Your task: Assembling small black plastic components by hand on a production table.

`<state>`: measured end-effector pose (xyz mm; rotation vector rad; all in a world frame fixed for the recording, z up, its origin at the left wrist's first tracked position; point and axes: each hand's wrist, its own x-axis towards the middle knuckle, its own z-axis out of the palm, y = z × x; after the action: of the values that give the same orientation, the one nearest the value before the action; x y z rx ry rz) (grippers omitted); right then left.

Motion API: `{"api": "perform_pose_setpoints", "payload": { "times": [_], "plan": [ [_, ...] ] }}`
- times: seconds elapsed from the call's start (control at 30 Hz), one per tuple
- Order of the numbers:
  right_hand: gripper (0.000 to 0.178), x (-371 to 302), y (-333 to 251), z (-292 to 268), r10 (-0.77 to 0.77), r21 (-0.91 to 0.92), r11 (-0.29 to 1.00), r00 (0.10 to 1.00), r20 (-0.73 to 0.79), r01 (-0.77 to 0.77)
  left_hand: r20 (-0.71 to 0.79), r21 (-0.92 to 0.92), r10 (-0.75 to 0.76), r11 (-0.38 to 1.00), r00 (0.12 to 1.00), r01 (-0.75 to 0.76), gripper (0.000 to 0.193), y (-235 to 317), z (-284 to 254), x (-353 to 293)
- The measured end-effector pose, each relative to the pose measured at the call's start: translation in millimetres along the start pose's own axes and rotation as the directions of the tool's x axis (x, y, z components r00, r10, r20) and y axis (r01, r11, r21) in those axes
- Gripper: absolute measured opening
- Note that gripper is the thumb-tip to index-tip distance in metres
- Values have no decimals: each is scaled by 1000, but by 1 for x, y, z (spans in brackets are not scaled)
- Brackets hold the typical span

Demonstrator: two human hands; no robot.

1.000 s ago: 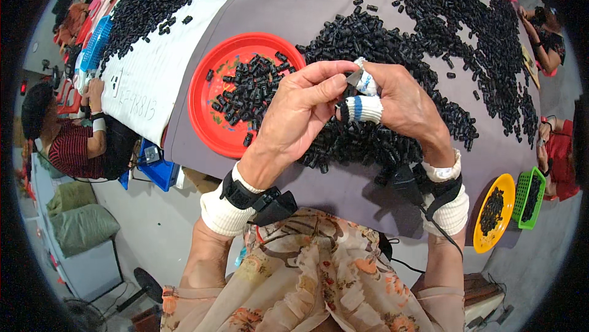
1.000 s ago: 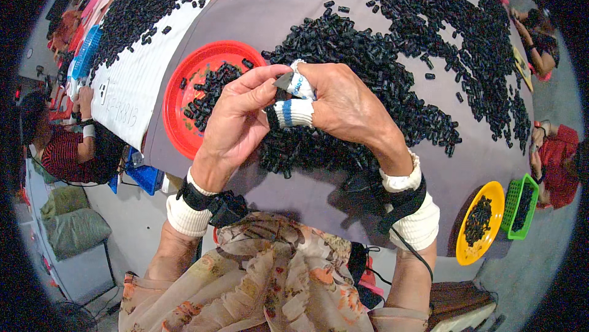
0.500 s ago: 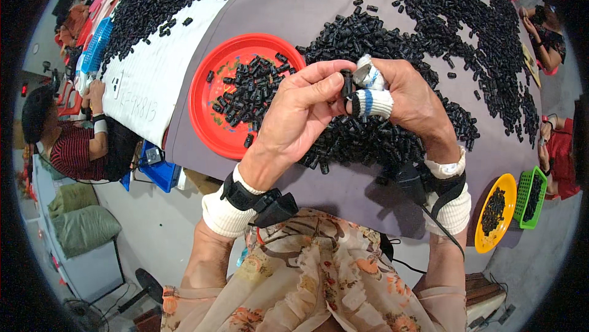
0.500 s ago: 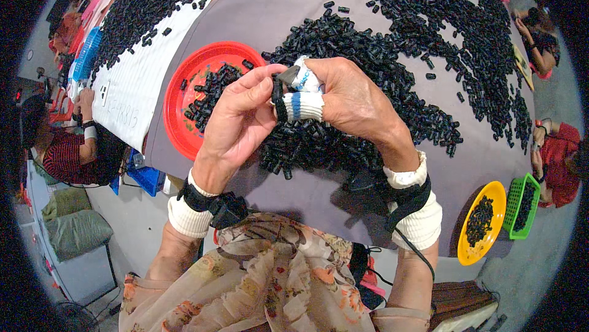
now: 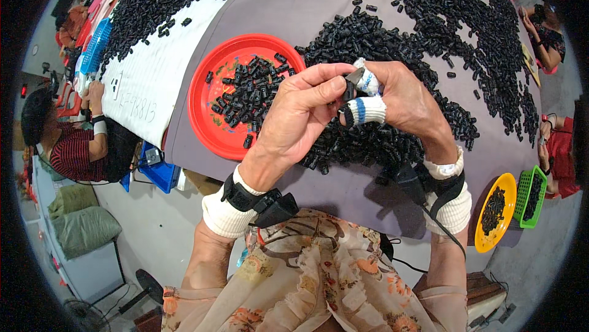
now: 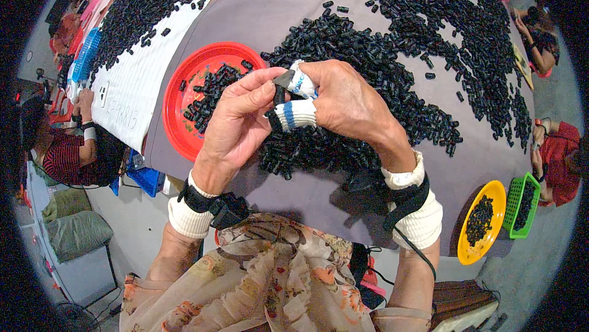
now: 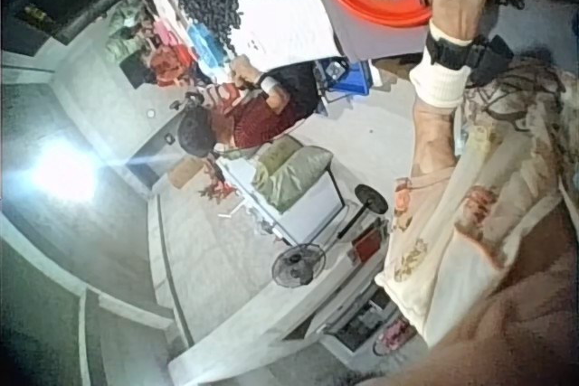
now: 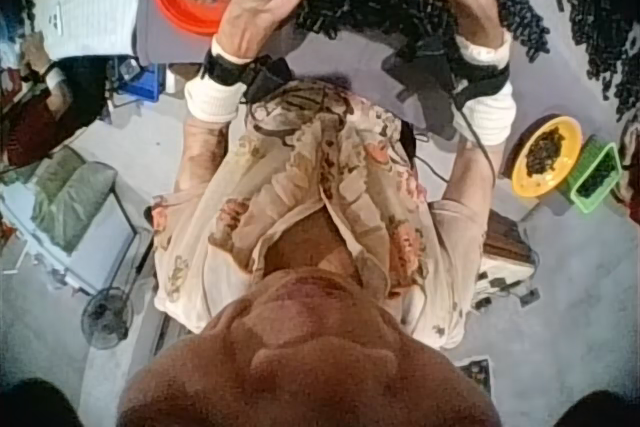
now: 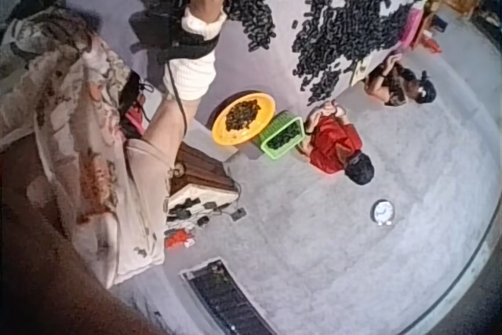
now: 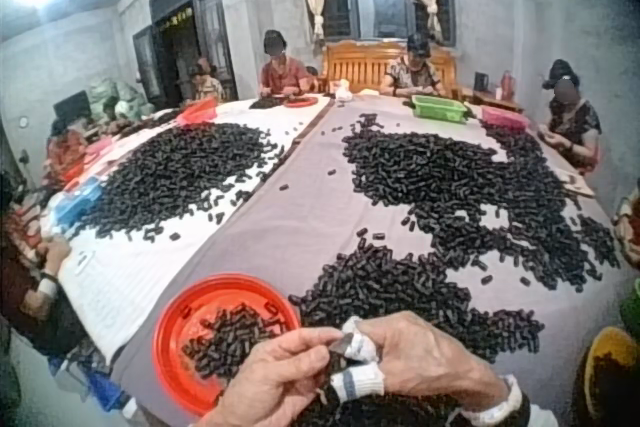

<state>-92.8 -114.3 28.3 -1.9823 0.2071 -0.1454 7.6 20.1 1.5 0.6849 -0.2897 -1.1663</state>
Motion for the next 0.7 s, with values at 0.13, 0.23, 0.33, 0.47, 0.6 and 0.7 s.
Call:
{"api": "perform_pose_setpoints", "payload": {
  "times": [0.13, 0.23, 0.33, 0.47, 0.6, 0.7],
  "plan": [
    [31, -1, 1, 2, -19, -16, 1000, 1000, -11, 18, 18, 4, -6, 1000, 1000, 6, 20, -1, -4, 1],
    [31, -1, 1, 3, -31, 3, 1000, 1000, -5, 31, 20, 13, -4, 1000, 1000, 4, 20, -2, -4, 1],
    [31, -1, 2, 3, -29, 9, 1000, 1000, 2, 29, -16, 12, -16, 1000, 1000, 16, 20, 0, 1, 0],
    [31, -2, 8, 6, 12, 9, 1000, 1000, 6, -12, 66, -6, 0, 1000, 998, 0, 20, -1, -4, -1],
    [31, -1, 4, 7, -6, -46, 999, 1000, -1, 6, -16, 6, -6, 1000, 1000, 6, 20, -3, -4, -1],
    [32, -1, 3, 3, -52, -44, 998, 998, -33, 51, 6, -7, -4, 1000, 1000, 4, 21, -3, -1, 0]
  ]
}}
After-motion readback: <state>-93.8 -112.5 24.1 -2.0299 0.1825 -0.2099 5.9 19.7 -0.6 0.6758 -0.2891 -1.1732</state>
